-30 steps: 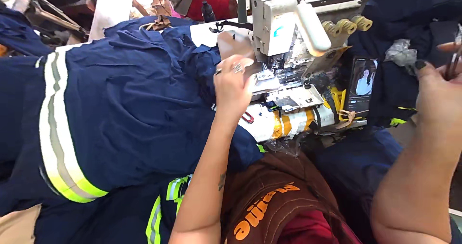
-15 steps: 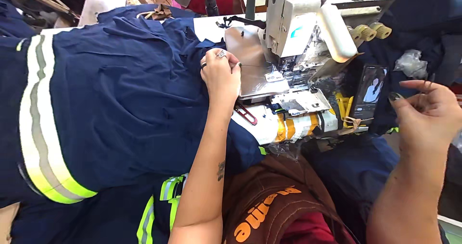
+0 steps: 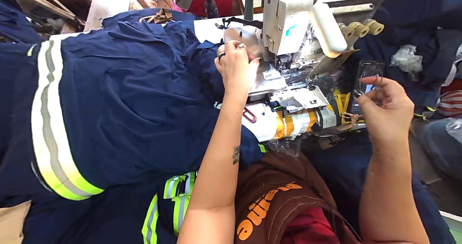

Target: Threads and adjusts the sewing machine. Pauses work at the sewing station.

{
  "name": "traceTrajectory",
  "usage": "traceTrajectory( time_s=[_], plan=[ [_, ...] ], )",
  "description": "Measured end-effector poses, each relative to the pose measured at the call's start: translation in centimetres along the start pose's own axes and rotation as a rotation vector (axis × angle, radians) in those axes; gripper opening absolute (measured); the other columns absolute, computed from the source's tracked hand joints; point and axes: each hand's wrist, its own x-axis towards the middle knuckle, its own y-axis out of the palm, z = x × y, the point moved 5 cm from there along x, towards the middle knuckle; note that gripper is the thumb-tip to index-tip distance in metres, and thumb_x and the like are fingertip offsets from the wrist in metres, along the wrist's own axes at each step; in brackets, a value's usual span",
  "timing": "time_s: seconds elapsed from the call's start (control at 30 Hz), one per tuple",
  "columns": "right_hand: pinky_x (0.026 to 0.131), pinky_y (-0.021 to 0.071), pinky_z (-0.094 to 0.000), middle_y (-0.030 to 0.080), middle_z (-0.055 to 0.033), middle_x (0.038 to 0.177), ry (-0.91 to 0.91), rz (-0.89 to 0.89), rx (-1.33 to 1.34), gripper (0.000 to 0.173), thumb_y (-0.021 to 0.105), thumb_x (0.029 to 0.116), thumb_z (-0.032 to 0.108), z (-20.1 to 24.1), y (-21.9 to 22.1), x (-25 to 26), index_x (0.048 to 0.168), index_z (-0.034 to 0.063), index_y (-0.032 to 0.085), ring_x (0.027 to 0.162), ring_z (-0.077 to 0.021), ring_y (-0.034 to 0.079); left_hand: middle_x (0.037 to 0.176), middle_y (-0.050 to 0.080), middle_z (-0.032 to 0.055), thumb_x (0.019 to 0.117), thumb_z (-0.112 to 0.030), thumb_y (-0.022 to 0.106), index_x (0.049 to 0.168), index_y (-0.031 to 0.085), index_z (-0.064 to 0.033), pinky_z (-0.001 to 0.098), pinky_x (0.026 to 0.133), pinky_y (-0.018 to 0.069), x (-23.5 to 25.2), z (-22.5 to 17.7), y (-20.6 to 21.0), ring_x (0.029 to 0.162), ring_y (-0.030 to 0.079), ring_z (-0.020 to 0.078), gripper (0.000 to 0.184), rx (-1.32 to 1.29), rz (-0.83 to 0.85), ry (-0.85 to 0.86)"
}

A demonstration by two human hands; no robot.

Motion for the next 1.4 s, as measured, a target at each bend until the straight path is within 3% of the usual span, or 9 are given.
traceTrajectory(
  time_s=[0.23,0.37,0.47,0.57,0.7,1.03,1.17,1.3,1.4],
  plan=[
    [0.064,0.0511,-0.0372,0.064,-0.0127,0.1,-0.061,-0.016,-0.068,0.033,0.05,0.1037,0.017,0.8,-1.7,2.7,0.132,0.0057,0.062,0.073,-0.0167,0.058,0.146,0.054,0.011,0.0908,-0.023,0.074,0.109,0.075,-0.0164,0.0592,0.114,0.0285,-0.9,0.8,-0.1,0.143,0.04,0.0329,0.019,-0.129,-0.043,0.034],
    [0.073,0.0537,-0.0301,0.062,-0.0084,0.102,-0.086,-0.12,-0.082,0.036,0.041,0.1076,0.02,-0.4,-4.5,9.9,0.135,0.0029,0.057,0.076,-0.0091,0.059,0.142,0.057,0.0124,0.0919,-0.017,0.07,0.112,0.075,-0.0156,0.0591,0.117,0.0263,-1.5,0.8,0.0,0.142,0.043,0.0339,0.021,-0.102,-0.107,0.105],
    [0.093,0.0557,-0.0339,0.064,-0.0155,0.127,0.005,0.018,-0.139,0.039,0.045,0.1045,0.018,-1.1,-4.3,15.7,0.138,0.0021,0.056,0.104,-0.0148,0.068,0.141,0.058,0.0137,0.0924,-0.014,0.07,0.114,0.074,-0.0148,0.0601,0.116,0.0271,-1.5,0.7,0.1,0.141,0.043,0.0356,0.022,-0.08,-0.136,0.141],
    [0.091,0.0551,-0.0311,0.064,-0.015,0.125,0.114,0.208,-0.133,0.032,0.051,0.1032,0.01,-0.5,-2.3,18.3,0.134,0.0018,0.059,0.101,-0.0124,0.067,0.142,0.058,0.0154,0.0935,-0.012,0.068,0.117,0.074,-0.0142,0.0611,0.116,0.0276,-1.6,0.7,0.1,0.141,0.043,0.0383,0.024,-0.084,-0.136,0.175],
    [0.096,0.0504,-0.0433,0.059,-0.0208,0.128,0.219,0.366,-0.149,0.034,0.056,0.1006,0.006,-0.7,0.9,19.6,0.135,-0.0001,0.057,0.109,-0.0235,0.06,0.14,0.061,0.0145,0.0968,-0.01,0.062,0.116,0.076,-0.0161,0.0619,0.116,0.0278,-1.7,0.6,0.4,0.14,0.046,0.0376,0.025,-0.061,-0.15,0.244],
    [0.071,0.0467,-0.0216,0.055,0.0017,0.095,0.343,0.461,-0.143,0.017,0.053,0.1042,0.016,-2.3,4.6,20.0,0.117,0.0074,0.06,0.077,-0.0014,0.051,0.134,0.065,0.0104,0.0992,-0.014,0.06,0.11,0.078,-0.0181,0.0585,0.115,0.0306,-1.8,0.7,0.4,0.138,0.049,0.034,0.02,-0.041,-0.169,0.232],
    [0.08,0.0472,-0.0305,0.056,-0.0076,0.105,0.387,0.494,-0.244,0.025,0.05,0.1073,0.018,-1.3,4.7,19.9,0.123,0.0012,0.058,0.086,-0.0103,0.052,0.133,0.066,0.0098,0.0997,-0.015,0.061,0.109,0.078,-0.0185,0.0585,0.114,0.0307,-1.9,0.6,0.4,0.137,0.05,0.0337,0.02,-0.042,-0.171,0.237],
    [0.073,0.0436,-0.0214,0.051,-0.0019,0.099,0.361,0.477,-0.247,0.021,0.047,0.1082,0.017,-1.1,5.2,19.9,0.121,0.0044,0.057,0.08,-0.0036,0.048,0.132,0.067,0.0095,0.0997,-0.015,0.06,0.109,0.078,-0.0179,0.0585,0.114,0.0311,-1.9,0.6,0.4,0.136,0.051,0.0332,0.02,-0.039,-0.186,0.236],
    [0.11,0.04,-0.042,0.056,-0.0252,0.137,0.213,0.445,-0.395,0.035,0.047,0.1084,0.013,-1.0,5.1,19.7,0.136,-0.0078,0.055,0.127,-0.0284,0.055,0.131,0.068,0.0102,0.0997,-0.016,0.061,0.108,0.078,-0.0171,0.0593,0.113,0.0314,-2.0,0.6,0.4,0.136,0.052,0.0342,0.019,-0.039,-0.192,0.236]
  ],
)
